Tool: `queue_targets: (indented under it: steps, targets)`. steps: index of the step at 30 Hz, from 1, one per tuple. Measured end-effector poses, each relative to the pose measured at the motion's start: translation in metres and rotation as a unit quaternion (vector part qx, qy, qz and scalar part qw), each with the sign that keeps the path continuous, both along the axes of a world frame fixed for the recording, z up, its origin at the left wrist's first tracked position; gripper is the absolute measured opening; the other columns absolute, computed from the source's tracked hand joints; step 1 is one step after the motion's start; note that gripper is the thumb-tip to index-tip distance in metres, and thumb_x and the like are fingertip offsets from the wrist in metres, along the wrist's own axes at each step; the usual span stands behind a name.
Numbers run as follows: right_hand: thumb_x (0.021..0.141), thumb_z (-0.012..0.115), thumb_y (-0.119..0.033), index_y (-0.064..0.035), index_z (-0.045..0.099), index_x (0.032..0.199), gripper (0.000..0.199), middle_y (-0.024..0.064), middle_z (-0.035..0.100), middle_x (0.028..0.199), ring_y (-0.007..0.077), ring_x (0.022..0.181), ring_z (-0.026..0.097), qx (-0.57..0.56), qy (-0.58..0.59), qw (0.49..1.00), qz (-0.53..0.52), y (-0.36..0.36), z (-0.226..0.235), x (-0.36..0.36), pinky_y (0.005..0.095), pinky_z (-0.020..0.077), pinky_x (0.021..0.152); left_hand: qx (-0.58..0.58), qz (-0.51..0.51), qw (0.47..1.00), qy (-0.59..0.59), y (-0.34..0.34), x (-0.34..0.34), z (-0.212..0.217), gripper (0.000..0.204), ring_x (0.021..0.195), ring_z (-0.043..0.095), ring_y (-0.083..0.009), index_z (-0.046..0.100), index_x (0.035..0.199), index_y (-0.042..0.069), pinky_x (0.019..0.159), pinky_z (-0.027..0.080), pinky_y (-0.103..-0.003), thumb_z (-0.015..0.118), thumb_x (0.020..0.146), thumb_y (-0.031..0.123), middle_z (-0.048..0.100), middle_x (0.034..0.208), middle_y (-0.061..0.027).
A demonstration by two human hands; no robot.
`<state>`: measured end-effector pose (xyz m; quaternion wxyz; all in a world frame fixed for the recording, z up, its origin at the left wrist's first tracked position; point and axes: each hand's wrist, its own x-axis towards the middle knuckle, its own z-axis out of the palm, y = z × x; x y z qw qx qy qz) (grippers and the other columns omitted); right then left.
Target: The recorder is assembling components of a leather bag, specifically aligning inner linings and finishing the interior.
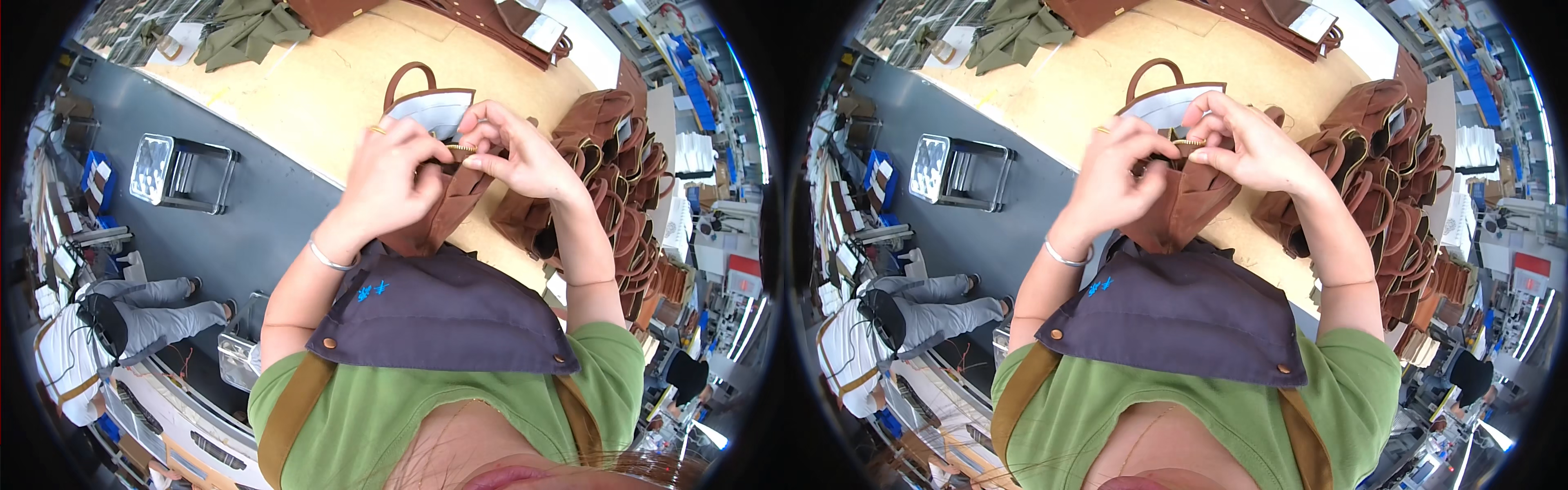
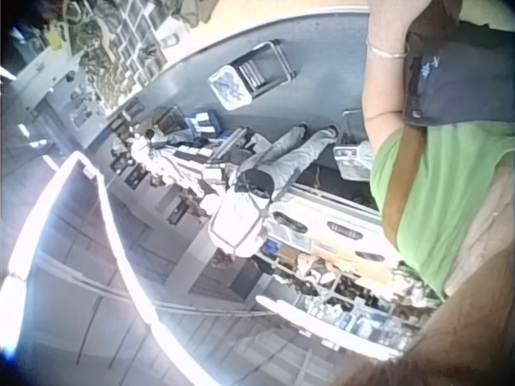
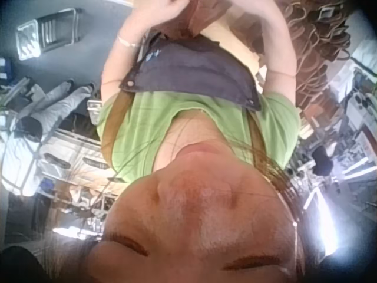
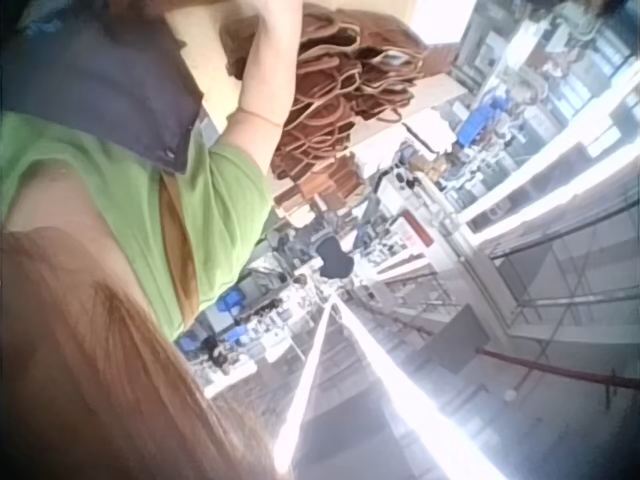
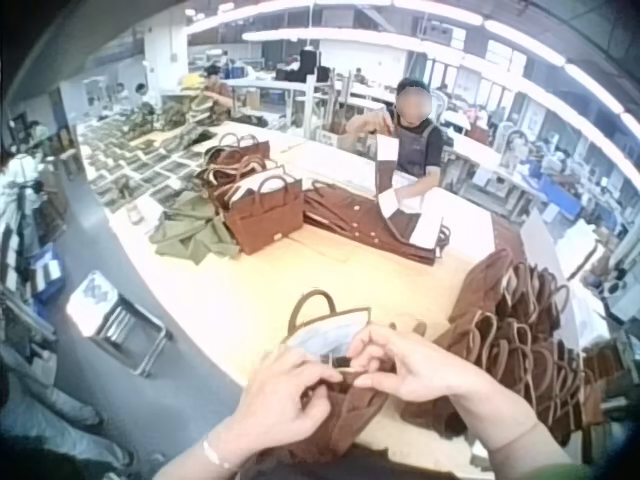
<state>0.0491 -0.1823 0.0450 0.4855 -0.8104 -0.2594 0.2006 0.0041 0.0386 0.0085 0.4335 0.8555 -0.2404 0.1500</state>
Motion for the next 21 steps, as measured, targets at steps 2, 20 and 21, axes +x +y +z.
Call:
queue_targets:
  steps: [2, 20, 21]
  targets:
    - [0.082, 0.072, -0.002, -0.0068, 0.052, 0.121, 0.044, 0.0018, 0.061, 0.079, 0.012, 0.074, 0.058, -0.02, 0.03, 0.999, 0.002, -0.001, 0.008, -0.002, 0.0302, 0.0468, 0.069, 0.108, 0.043, 0.993, -0.027, 0.023, 0.014, 0.008, 0.024, 0.102, 0.057, -0.0279, 0.071, 0.087, 0.011, 0.086, 0.043, -0.04, 0.064, 0.069, -0.002, 0.065, 0.106, -0.0042]
    - [0.073, 0.075, -0.009, -0.0145, 0.067, 0.098, 0.027, 0.0039, 0.065, 0.08, 0.0261, 0.084, 0.061, -0.174, -0.371, 0.899, 0.152, -0.032, -0.08, 0.026, 0.0377, 0.0466, 0.086, 0.31, -0.118, 0.92, 0.209, 0.02, -0.005, -0.007, 0.023, 0.09, 0.067, -0.0324, 0.068, 0.107, 0.011, 0.083, 0.052, -0.043, 0.065, 0.087, 0.021, 0.067, 0.095, -0.0125]
    - [0.073, 0.074, -0.009, -0.0147, 0.067, 0.097, 0.026, 0.0033, 0.065, 0.079, 0.0258, 0.085, 0.061, -0.182, -0.36, 0.904, 0.143, -0.031, -0.078, 0.023, 0.0375, 0.0461, 0.086, 0.296, -0.098, 0.936, 0.164, 0.018, 0.007, -0.018, 0.028, 0.096, 0.066, -0.036, 0.064, 0.116, 0.011, 0.081, 0.053, -0.046, 0.063, 0.09, 0.021, 0.066, 0.101, -0.0158]
